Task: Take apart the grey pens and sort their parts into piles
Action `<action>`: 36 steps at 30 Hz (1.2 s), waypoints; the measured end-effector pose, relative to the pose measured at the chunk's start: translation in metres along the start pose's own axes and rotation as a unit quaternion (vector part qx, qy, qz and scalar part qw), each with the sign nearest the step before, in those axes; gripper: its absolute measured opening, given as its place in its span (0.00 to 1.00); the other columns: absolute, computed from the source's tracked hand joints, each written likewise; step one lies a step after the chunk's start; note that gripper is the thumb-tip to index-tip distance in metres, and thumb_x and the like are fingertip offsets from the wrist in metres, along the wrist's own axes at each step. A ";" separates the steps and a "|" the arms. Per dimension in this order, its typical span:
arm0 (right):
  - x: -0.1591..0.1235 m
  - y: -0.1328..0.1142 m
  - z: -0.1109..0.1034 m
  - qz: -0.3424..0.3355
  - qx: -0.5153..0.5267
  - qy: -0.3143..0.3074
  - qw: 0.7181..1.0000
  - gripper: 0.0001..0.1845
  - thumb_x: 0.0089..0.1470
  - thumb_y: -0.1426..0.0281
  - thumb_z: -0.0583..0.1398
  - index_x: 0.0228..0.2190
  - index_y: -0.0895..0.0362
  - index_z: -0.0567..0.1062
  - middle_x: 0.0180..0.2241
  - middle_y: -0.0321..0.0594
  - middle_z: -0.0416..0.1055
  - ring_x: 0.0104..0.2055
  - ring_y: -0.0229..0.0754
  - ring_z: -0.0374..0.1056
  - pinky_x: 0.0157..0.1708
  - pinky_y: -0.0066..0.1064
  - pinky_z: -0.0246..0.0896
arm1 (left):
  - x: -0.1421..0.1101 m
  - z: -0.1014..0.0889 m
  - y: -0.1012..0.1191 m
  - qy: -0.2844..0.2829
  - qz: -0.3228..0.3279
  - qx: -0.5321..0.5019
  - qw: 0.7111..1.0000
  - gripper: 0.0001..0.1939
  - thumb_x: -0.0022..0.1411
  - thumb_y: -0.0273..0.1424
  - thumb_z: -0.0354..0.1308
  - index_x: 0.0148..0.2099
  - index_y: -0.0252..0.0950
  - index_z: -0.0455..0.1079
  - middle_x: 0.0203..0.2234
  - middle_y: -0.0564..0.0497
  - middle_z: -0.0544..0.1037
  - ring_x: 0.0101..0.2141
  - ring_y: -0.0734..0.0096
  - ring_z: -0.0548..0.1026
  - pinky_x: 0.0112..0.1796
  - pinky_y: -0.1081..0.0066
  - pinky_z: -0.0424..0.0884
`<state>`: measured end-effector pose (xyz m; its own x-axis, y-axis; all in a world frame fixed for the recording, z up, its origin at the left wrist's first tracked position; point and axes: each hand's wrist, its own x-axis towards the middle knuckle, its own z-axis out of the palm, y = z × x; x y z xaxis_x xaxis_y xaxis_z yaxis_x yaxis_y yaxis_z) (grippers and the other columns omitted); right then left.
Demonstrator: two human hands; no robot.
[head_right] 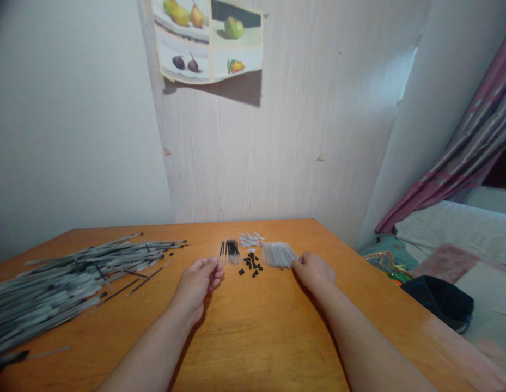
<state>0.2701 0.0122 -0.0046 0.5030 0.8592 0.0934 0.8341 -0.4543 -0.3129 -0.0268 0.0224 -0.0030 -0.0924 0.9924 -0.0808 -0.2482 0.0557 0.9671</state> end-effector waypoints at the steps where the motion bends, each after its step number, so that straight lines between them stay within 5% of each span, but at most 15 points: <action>1: 0.000 0.000 0.000 -0.001 0.002 0.002 1.000 0.16 0.55 0.58 0.54 0.30 0.54 0.77 0.32 0.45 0.77 0.37 0.49 0.72 0.30 0.33 0.55 | 0.000 0.000 0.000 0.001 -0.001 0.001 1.000 0.12 0.55 0.37 0.62 0.35 0.33 0.70 0.29 0.47 0.77 0.26 0.77 0.73 0.26 0.78 0.66; 19: -0.008 -0.001 0.003 -0.044 0.045 0.086 0.994 0.19 0.59 0.57 0.51 0.26 0.55 0.72 0.27 0.45 0.74 0.30 0.44 0.66 0.26 0.32 0.45 | -0.001 0.001 0.003 -0.003 0.000 -0.011 1.000 0.15 0.52 0.40 0.65 0.34 0.33 0.70 0.28 0.48 0.77 0.25 0.77 0.72 0.26 0.77 0.65; 36: -0.078 -0.055 0.036 -0.356 0.149 0.081 0.919 0.19 0.62 0.60 0.53 0.22 0.54 0.65 0.19 0.34 0.67 0.23 0.37 0.61 0.25 0.30 0.47 | 0.004 0.000 0.002 0.010 0.003 -0.031 0.999 0.12 0.56 0.37 0.62 0.36 0.33 0.68 0.26 0.49 0.75 0.25 0.79 0.71 0.25 0.79 0.63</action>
<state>0.1769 -0.0218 -0.0284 -0.0993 0.8570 0.5056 0.8782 0.3144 -0.3604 -0.0272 0.0263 -0.0011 -0.1136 0.9902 -0.0807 -0.3067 0.0423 0.9509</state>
